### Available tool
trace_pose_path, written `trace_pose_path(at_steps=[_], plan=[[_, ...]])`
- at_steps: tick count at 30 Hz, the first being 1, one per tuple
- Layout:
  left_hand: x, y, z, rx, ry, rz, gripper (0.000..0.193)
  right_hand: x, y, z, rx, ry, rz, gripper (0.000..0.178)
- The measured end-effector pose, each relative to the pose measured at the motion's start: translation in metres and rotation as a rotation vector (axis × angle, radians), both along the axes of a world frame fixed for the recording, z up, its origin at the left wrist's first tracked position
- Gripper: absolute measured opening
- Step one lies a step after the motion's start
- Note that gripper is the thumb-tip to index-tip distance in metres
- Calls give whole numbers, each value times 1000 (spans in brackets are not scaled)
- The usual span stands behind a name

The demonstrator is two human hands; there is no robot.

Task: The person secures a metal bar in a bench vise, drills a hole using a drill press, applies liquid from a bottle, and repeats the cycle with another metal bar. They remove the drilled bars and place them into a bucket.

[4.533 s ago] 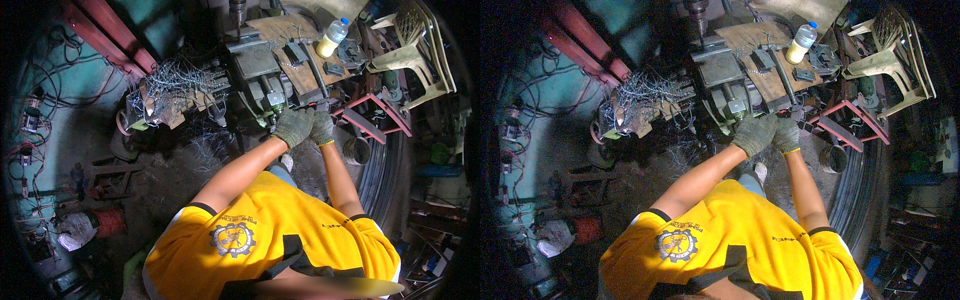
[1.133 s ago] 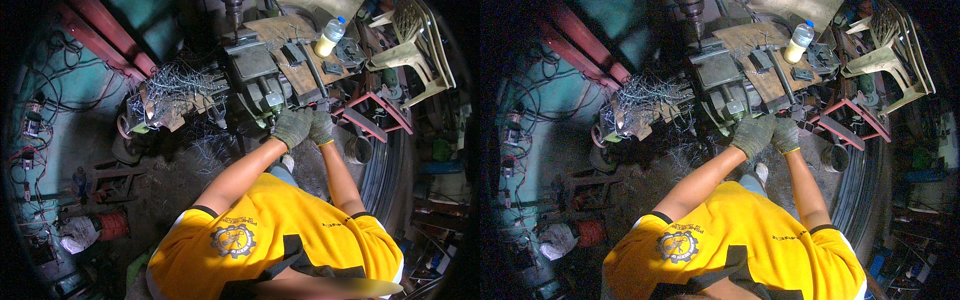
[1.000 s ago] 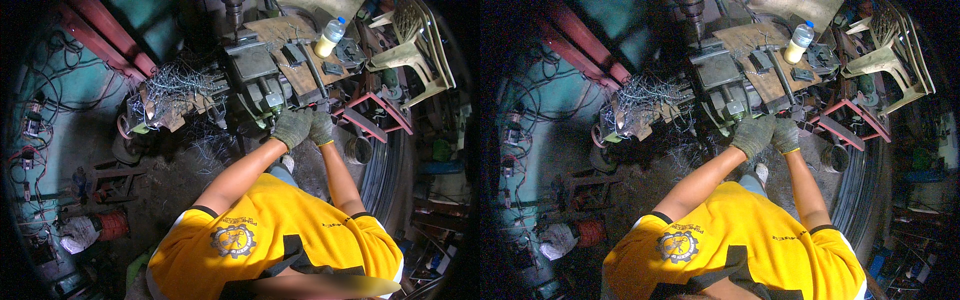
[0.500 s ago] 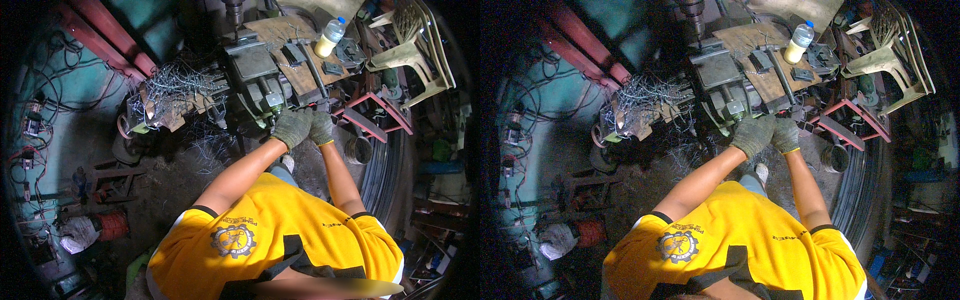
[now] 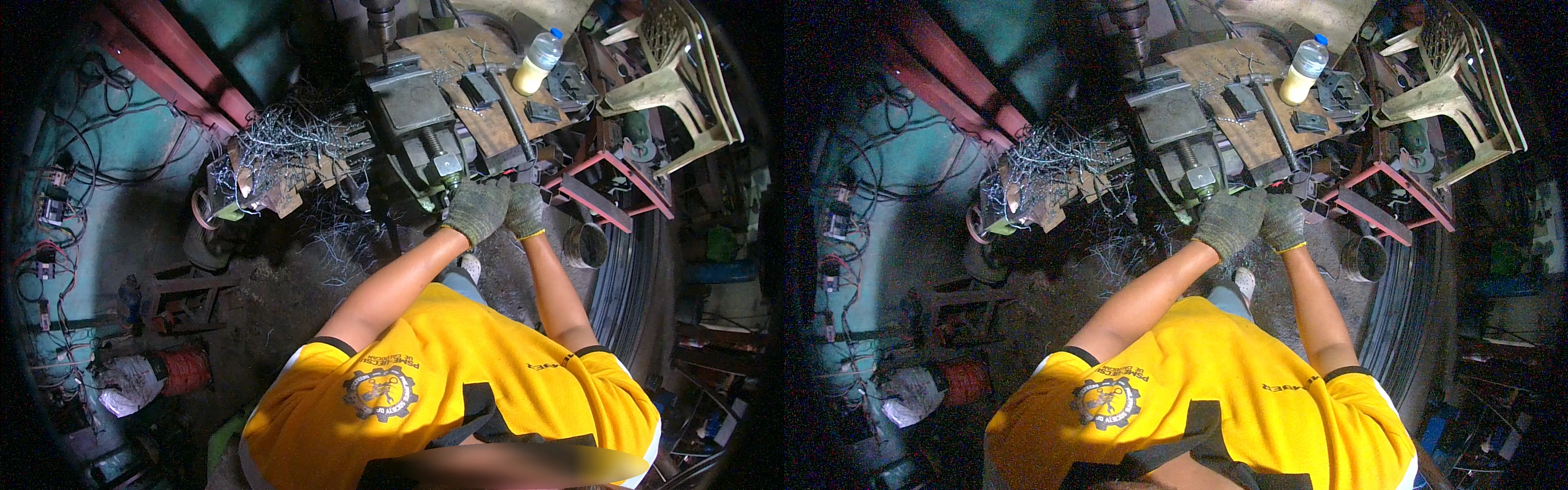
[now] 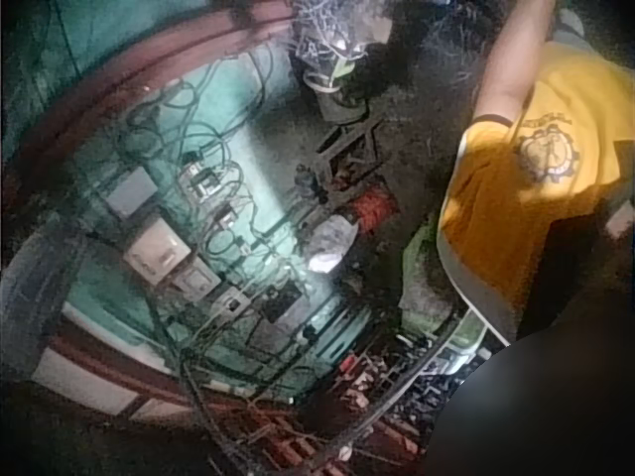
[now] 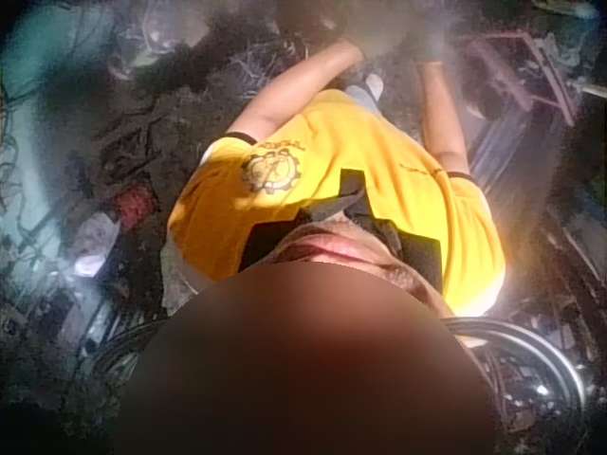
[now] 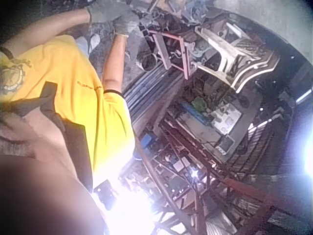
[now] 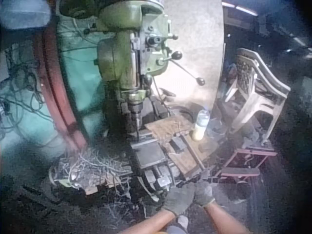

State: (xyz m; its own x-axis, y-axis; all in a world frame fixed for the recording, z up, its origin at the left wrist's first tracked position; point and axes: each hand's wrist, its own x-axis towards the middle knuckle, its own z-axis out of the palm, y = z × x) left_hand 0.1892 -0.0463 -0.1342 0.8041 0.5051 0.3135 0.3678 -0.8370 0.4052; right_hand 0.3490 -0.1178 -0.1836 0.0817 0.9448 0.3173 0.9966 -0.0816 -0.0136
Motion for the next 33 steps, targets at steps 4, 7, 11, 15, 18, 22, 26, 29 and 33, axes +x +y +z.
trace_pose_path(at_steps=[4,7,11,15,18,22,26,29,33], plan=[[1,0,-2,5,-19,0,22,0,0,0,2,40,13,17],[2,1,-5,29,-21,-4,22,1,0,-1,14,47,13,17],[2,1,-7,26,-47,-1,21,0,0,0,-9,40,-8,17],[1,0,-6,-6,-48,7,21,-1,-1,3,24,60,18,18],[1,0,-6,-9,-57,7,21,-2,-2,4,19,37,23,18],[3,1,-9,-13,-40,5,21,-1,0,2,8,16,-1,19],[3,1,-9,64,-82,-8,21,-1,0,-1,-5,79,-10,21],[2,1,-5,52,-35,2,23,0,0,-5,102,57,65,22],[2,1,3,30,26,-29,28,2,0,-8,-91,22,-59,20]])
